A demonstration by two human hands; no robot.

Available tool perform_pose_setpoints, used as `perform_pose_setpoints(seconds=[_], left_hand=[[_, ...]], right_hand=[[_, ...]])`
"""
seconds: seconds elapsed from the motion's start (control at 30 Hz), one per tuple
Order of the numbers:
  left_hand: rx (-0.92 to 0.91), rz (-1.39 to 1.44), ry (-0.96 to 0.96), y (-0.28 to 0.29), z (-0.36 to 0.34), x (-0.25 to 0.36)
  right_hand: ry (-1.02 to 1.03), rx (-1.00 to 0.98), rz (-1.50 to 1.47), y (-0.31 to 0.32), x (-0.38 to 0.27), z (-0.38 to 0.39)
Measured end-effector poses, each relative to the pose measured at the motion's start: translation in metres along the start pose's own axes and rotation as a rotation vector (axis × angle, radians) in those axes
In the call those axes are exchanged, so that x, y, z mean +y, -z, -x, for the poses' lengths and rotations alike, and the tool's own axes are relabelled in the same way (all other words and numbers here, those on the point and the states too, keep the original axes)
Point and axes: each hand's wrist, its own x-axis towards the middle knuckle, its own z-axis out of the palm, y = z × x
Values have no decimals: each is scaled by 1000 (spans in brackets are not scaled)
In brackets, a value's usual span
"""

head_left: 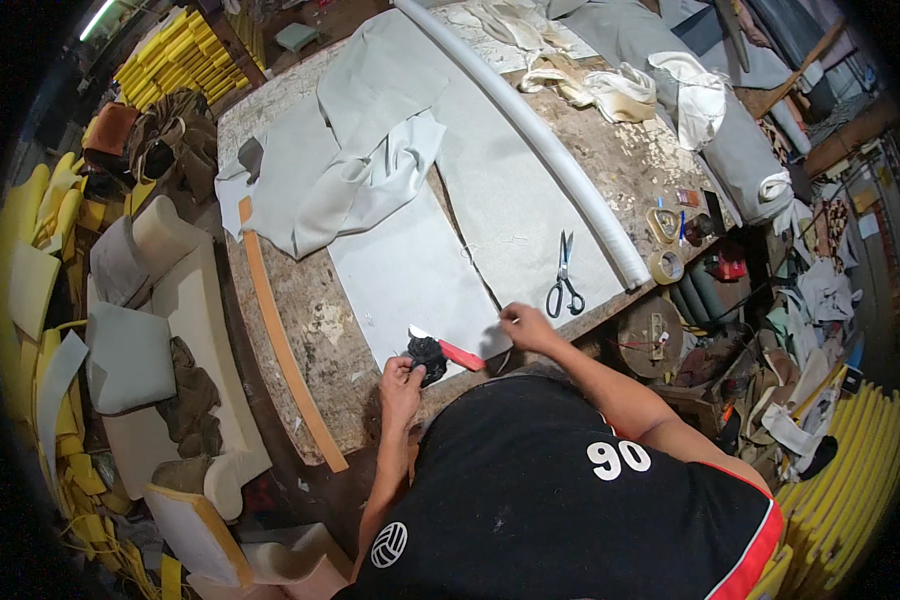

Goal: The person cuts a small circular piece from a white fabric using scissors, then applies a liquid from a bottle onto the cut piece. The person handles the fabric and scissors throughout the process.

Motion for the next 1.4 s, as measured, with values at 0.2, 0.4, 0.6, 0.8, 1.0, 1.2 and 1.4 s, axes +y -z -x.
perform_pose_setpoints(seconds=[0.2,0.4,0.6,0.8,1.0,1.2,1.4], left_hand=[[151,-21,54,48,-35,-39],[229,-60,179,53,-44,-31],[356,-23,105,60,-43,-48],[387,-21,-28,48,-34,-30],[195,-152,-94,26,-23,16],[88,-183,-139,25,-9,43],[9,255,33,25,-18,9]], right_hand=[[-240,323,342,46,57,-17],[-285,351,359,43,95,-17],[-265,352,433,40,87,-18],[-46,69,247,21,20,-39],[339,-453,-40,-26,-145,-40],[505,-488,175,-58,-158,-42],[424,-469,101,-48,-142,-32]])
